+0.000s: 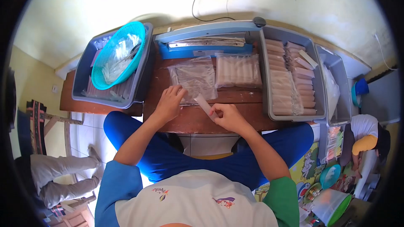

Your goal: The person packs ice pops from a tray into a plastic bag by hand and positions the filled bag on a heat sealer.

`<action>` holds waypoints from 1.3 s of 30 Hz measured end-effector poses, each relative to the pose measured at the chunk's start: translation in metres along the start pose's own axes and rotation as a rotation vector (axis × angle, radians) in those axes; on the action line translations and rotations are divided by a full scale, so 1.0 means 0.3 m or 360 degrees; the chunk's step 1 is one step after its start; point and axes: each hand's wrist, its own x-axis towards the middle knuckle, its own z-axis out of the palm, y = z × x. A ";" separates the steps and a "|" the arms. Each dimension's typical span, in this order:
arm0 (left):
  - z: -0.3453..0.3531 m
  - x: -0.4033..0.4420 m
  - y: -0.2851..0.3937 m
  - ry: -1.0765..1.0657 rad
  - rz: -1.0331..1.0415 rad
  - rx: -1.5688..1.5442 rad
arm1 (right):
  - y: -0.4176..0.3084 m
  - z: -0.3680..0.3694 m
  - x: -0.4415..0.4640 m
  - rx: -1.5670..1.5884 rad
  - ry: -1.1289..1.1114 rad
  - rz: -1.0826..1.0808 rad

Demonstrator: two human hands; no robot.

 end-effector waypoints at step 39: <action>0.001 0.026 0.003 0.0567 -0.0234 -0.0323 | 0.058 0.283 0.464 -0.0497 0.0469 -0.0435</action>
